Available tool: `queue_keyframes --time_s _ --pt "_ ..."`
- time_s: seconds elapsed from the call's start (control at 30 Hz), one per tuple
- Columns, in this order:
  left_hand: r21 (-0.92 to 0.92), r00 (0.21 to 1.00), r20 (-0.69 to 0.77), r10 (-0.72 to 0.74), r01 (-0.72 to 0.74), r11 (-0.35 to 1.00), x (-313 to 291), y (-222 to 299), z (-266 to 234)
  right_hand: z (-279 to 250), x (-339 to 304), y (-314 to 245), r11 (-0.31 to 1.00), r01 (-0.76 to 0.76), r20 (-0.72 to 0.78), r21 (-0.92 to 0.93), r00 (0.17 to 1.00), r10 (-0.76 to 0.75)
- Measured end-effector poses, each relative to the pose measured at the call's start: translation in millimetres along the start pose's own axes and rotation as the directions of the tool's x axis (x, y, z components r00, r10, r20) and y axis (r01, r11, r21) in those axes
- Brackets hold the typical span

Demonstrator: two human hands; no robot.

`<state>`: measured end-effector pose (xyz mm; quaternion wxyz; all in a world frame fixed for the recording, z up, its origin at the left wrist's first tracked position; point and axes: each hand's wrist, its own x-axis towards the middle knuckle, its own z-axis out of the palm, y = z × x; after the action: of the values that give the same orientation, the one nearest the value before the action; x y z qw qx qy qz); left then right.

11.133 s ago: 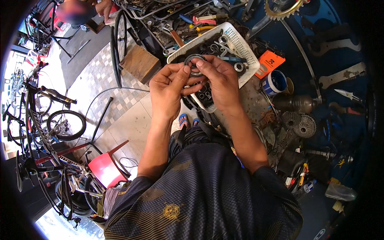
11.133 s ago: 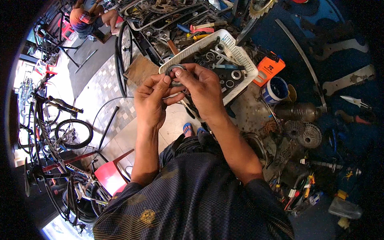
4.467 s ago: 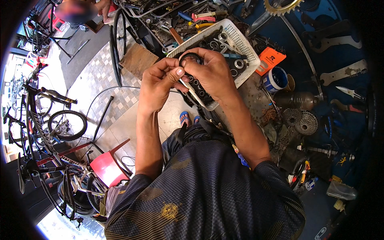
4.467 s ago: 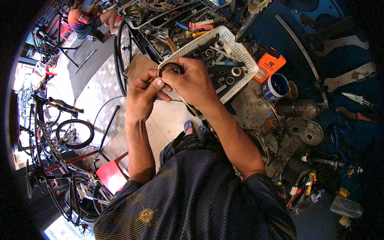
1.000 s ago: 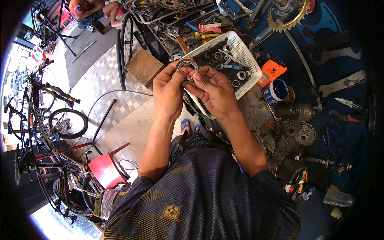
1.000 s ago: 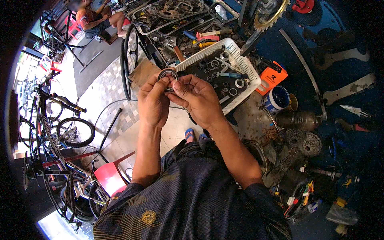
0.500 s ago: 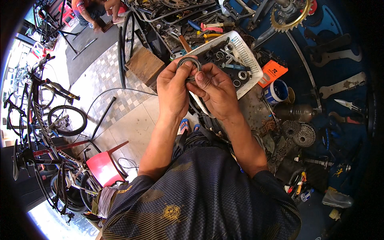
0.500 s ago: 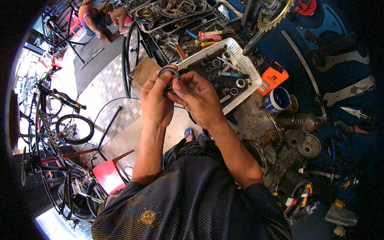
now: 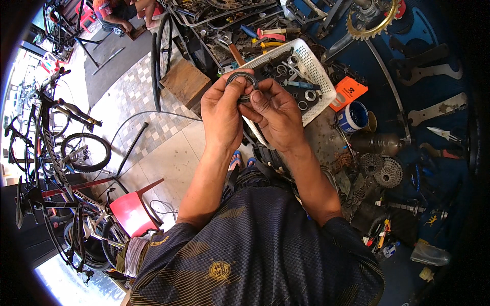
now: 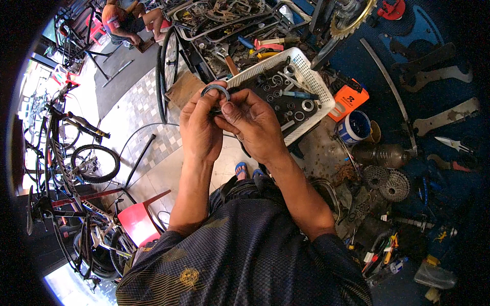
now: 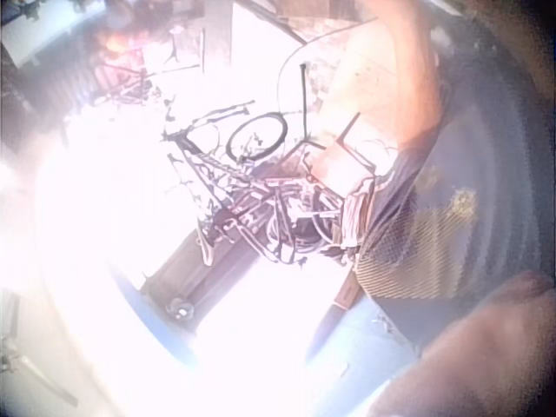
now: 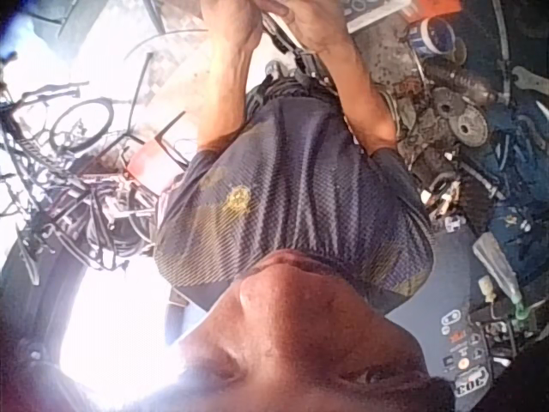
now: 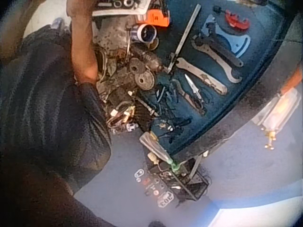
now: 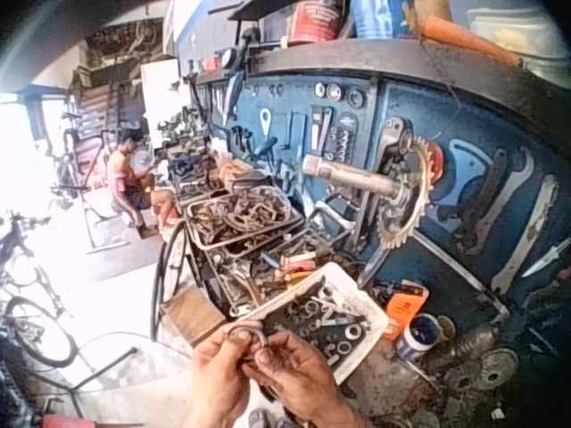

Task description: The person assembles small bicycle components at a workbench. They repeatedly pick up a bearing, apply lubricant from a small tube, and place it into a basket. They also handle a black ring and other small parts, occasionally using a tool to apply lubricant.

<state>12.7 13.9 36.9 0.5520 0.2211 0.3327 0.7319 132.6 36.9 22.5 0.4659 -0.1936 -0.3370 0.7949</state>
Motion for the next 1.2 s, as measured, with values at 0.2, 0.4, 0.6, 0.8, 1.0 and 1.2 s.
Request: queue_keyframes --time_s 0.2,0.4,0.6,0.8,1.0,1.2 --pt "-0.009 1.000 -0.007 0.003 -0.003 1.000 0.3 0.8 3.1 1.1 0.2 -0.1 1.000 0.010 -0.006 -0.024 1.000 -0.010" --pt "-0.036 1.000 -0.022 -0.006 0.005 0.999 2.3 1.7 5.4 2.3 0.7 1.1 0.996 0.012 -0.006 -0.089 1.000 -0.012" --pt "-0.076 0.999 -0.011 -0.030 0.029 0.997 4.6 3.7 4.3 1.5 0.5 4.5 0.993 0.040 0.014 -0.111 0.999 -0.039" --pt "-0.073 0.999 -0.011 -0.037 0.036 0.997 7.1 1.1 2.0 0.7 1.1 5.6 0.993 0.026 -0.008 -0.119 1.000 -0.027" --pt "-0.040 0.998 -0.068 -0.005 0.002 0.999 4.9 -4.9 7.4 -1.5 2.2 1.7 0.999 0.005 -0.014 0.034 1.000 -0.005" --pt "-0.013 0.997 -0.072 -0.007 0.006 1.000 4.2 -3.2 8.3 -3.2 2.7 3.8 0.999 0.012 0.009 0.053 1.000 -0.013"
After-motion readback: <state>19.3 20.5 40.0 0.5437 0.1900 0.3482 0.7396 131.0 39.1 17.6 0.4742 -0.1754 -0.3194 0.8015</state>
